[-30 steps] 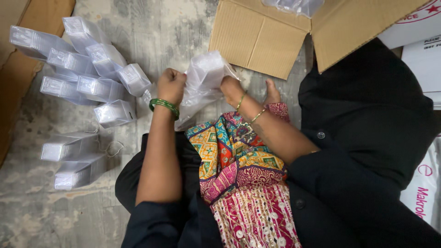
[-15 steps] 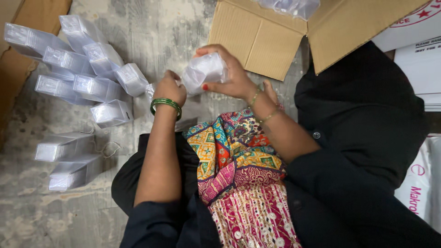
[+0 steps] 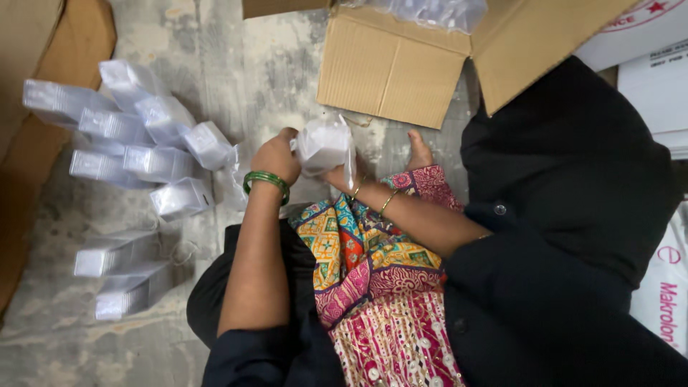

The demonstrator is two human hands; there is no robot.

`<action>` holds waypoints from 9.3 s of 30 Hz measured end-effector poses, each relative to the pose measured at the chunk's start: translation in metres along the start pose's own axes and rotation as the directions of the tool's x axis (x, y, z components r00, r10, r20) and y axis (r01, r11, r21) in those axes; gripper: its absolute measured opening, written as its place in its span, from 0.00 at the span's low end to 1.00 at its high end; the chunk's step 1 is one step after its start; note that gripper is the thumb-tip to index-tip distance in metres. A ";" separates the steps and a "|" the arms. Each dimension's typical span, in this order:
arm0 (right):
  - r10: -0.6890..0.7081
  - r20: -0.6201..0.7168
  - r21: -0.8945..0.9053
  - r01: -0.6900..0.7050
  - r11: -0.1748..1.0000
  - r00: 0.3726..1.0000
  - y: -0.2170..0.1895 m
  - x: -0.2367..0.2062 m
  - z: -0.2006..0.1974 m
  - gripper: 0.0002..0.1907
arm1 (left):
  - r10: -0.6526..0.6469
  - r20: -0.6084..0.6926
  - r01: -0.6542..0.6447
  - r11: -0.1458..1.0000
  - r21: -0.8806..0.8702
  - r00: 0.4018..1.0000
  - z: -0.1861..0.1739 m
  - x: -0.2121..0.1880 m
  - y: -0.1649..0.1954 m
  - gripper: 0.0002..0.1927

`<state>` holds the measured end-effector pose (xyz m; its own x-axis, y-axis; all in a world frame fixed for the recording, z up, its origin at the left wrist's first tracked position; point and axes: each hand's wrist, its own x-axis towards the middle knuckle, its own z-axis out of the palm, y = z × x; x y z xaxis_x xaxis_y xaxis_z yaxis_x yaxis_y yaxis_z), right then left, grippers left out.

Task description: The person sits on the floor next to an open cardboard box, takes white folded items one at a time, opens a plastic bag, places an item inside, and sets the bagged item aside. They continue bagging the items from the box throughout the episode.

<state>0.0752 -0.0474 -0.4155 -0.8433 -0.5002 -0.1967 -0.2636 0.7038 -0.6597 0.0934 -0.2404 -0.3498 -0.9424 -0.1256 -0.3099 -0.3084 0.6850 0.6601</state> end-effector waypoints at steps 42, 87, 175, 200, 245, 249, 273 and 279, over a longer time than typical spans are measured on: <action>-0.551 0.145 0.458 0.437 0.774 0.822 -0.122 0.084 -0.049 0.47 | 0.175 0.617 -0.349 0.921 0.173 0.768 0.068 -0.013 0.018 0.14; -0.283 -0.128 0.648 0.296 0.702 0.951 -0.109 0.031 -0.112 0.11 | 0.083 -0.248 -0.261 0.305 -0.916 0.965 -0.061 -0.027 0.012 0.06; -0.207 -0.027 0.490 0.193 0.850 0.978 -0.080 0.082 -0.150 0.37 | -0.125 0.015 0.126 0.989 -0.083 0.992 -0.023 0.014 -0.030 0.43; -0.359 0.203 0.884 -0.013 0.467 0.911 -0.103 -0.034 -0.147 0.27 | 0.263 -0.248 -0.291 0.139 -0.946 0.932 -0.085 -0.087 0.038 0.09; -0.129 -0.219 0.835 0.254 0.488 0.967 -0.097 0.091 -0.124 0.04 | -0.123 -0.102 -0.121 -0.157 -0.980 0.987 -0.074 -0.031 0.012 0.04; 0.042 -0.048 0.975 0.038 0.219 0.998 -0.055 0.109 -0.067 0.06 | -0.332 -0.131 -0.158 -0.054 -0.986 0.934 -0.030 0.008 -0.010 0.02; -0.145 0.097 0.058 0.139 0.989 0.985 -0.039 0.062 0.001 0.34 | -0.257 -0.584 0.120 0.957 -0.263 0.770 -0.001 0.020 -0.047 0.20; -0.345 -0.253 -0.143 0.318 0.937 0.904 -0.041 0.038 0.003 0.37 | -0.083 -0.583 -0.104 0.955 -0.279 0.808 0.006 0.024 -0.040 0.14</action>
<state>0.0548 -0.0968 -0.3980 -0.7898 -0.5675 0.2328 -0.5818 0.5730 -0.5772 0.0840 -0.2666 -0.3881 -0.8114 -0.5769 0.0942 -0.2329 0.4667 0.8532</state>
